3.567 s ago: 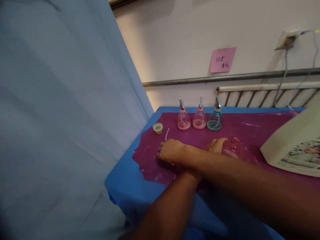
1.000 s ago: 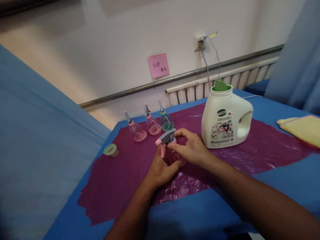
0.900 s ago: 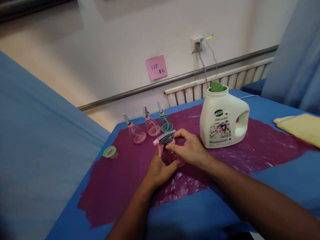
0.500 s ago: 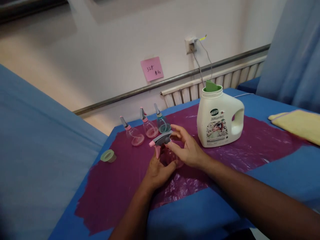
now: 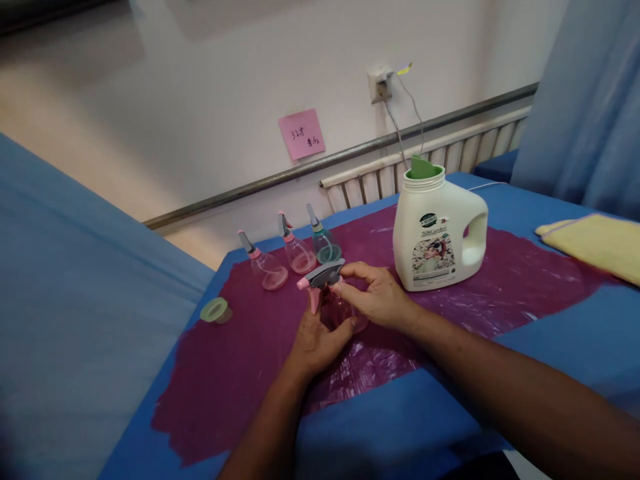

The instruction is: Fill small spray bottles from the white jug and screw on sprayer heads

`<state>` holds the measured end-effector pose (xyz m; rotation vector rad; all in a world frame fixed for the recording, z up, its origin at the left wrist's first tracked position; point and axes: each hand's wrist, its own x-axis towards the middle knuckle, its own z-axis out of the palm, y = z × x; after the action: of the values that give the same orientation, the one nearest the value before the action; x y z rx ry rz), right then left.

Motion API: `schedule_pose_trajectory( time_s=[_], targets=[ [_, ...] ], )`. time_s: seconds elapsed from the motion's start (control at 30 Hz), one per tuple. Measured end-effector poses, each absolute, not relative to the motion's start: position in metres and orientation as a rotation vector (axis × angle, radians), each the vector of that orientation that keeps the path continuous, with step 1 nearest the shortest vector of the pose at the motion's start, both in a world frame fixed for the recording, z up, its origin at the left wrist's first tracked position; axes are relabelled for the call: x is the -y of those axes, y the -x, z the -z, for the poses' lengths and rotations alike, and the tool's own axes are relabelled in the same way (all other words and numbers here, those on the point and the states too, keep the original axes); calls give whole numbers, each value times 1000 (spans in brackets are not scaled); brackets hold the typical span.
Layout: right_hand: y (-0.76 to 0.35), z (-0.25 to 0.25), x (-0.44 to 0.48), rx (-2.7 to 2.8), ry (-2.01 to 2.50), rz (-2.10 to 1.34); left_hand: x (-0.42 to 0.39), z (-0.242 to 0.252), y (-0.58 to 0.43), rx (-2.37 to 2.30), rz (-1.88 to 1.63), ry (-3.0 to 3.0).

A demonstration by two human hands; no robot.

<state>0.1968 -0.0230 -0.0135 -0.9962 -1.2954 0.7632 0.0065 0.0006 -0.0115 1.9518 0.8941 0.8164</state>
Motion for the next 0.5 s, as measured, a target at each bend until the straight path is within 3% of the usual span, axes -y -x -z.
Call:
schedule_pose_trajectory(
  time_s=[0.5],
  targets=[
    [-183, 20, 20, 1056, 746, -945, -3, 10, -6, -904, -824, -2026]
  ],
)
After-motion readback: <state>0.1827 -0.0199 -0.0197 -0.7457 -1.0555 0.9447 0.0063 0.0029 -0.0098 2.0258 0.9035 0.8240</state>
